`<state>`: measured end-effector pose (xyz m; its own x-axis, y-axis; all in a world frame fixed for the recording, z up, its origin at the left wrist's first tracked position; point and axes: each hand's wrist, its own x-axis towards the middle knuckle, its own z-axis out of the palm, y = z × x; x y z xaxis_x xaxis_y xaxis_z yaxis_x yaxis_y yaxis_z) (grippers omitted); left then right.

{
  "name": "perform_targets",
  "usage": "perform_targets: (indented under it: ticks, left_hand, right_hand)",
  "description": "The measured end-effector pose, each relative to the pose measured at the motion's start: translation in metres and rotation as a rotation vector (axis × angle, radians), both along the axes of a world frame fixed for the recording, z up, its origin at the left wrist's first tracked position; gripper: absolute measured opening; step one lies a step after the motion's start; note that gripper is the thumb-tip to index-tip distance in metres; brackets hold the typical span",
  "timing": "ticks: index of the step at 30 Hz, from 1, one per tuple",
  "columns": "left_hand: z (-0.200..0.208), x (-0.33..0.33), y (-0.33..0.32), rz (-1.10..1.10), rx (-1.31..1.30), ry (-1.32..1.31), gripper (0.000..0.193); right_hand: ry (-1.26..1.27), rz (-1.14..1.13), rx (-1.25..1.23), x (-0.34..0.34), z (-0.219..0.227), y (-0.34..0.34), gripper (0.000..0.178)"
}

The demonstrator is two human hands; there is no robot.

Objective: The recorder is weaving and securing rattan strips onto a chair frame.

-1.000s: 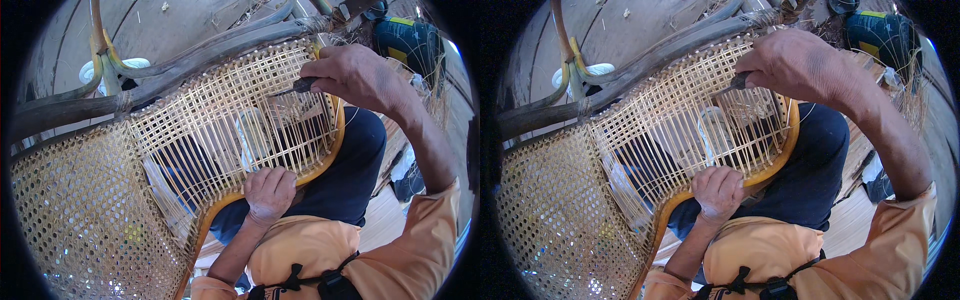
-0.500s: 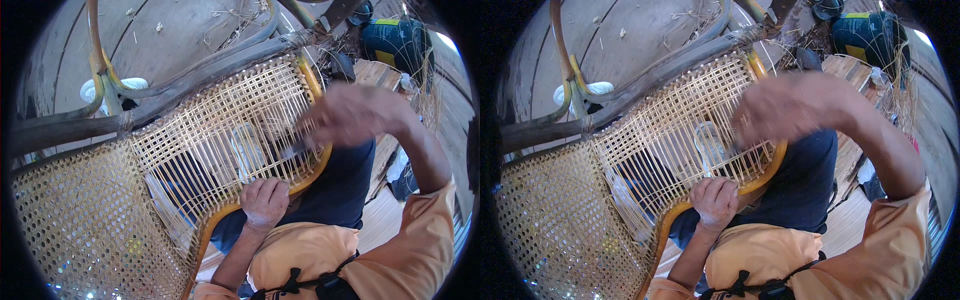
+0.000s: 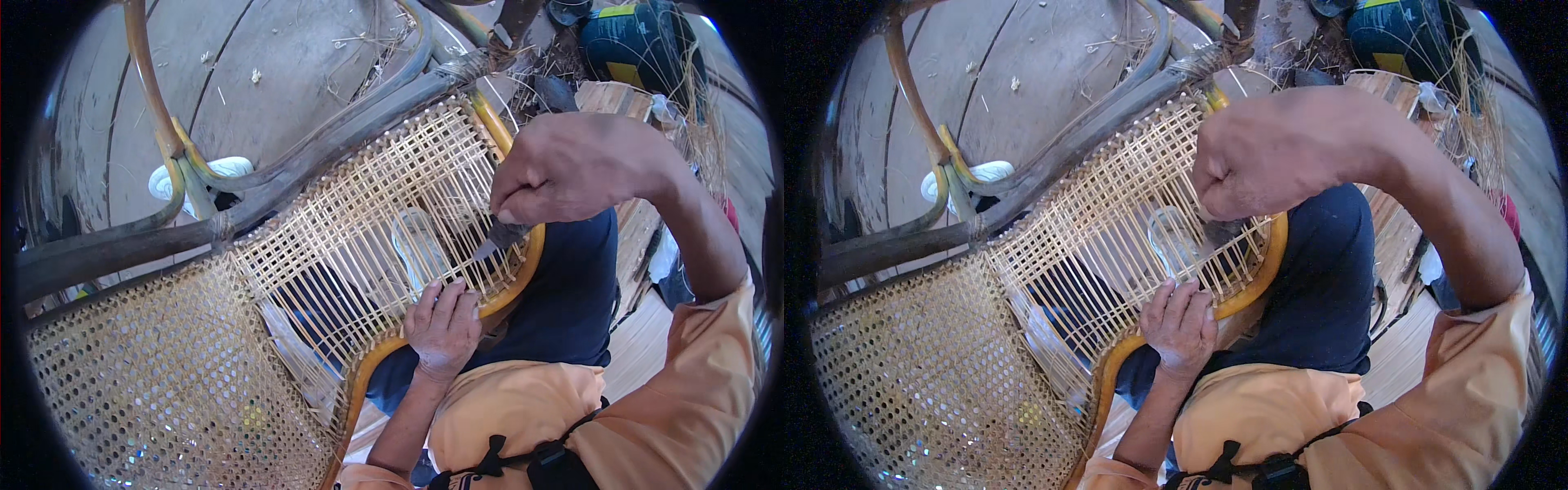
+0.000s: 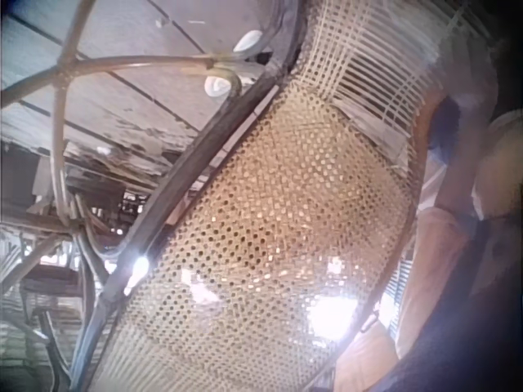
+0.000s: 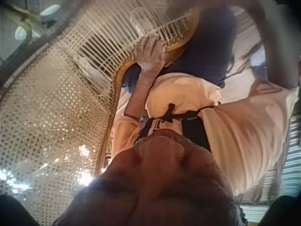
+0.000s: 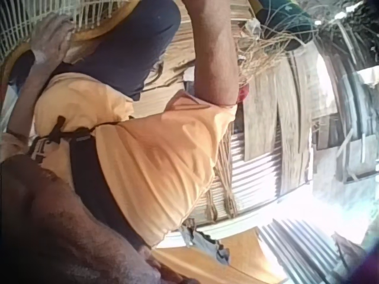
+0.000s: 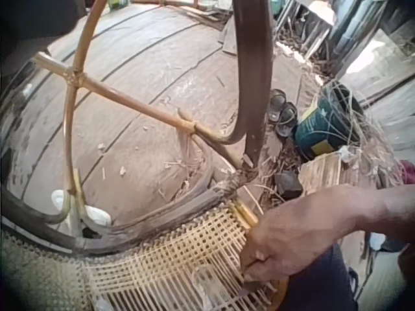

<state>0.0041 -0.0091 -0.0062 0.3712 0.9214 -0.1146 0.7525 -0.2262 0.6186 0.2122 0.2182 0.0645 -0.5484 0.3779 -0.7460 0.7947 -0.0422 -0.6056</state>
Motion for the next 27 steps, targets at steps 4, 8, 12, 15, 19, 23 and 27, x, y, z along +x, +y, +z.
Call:
perform_targets:
  ticks: [4, 8, 12, 15, 19, 23, 27]
  left_hand:
    - [0.002, -0.003, -0.001, 0.019, -0.025, 0.035, 0.020]
    - [0.003, 0.004, 0.002, 0.038, 0.000, -0.002, 0.019]
    - [0.004, 0.000, 0.005, 0.030, -0.021, -0.018, 0.018]
    - [0.004, 0.000, 0.006, 0.045, -0.006, -0.046, 0.019]
    - [0.004, -0.002, 0.008, 0.048, 0.014, -0.113, 0.020]
    - [0.004, -0.002, 0.008, 0.038, 0.006, -0.133, 0.018]
    - [0.002, -0.004, 0.006, 0.066, 0.029, -0.127, 0.019]
  right_hand:
    - [-0.085, -0.146, 0.369, -0.007, -0.014, -0.004, 0.026]
    - [0.131, 0.064, 0.004, -0.015, -0.002, -0.012, 0.026]
    - [0.053, -0.190, 0.455, -0.027, -0.024, -0.023, 0.021]
    - [0.158, 0.156, 0.245, -0.031, -0.012, -0.028, 0.021]
    - [0.066, -0.204, 0.439, -0.038, -0.031, -0.025, 0.024]
    - [0.193, 0.103, 0.125, -0.044, -0.009, -0.023, 0.027]
    - [0.104, -0.201, 0.442, -0.058, -0.035, -0.021, 0.024]
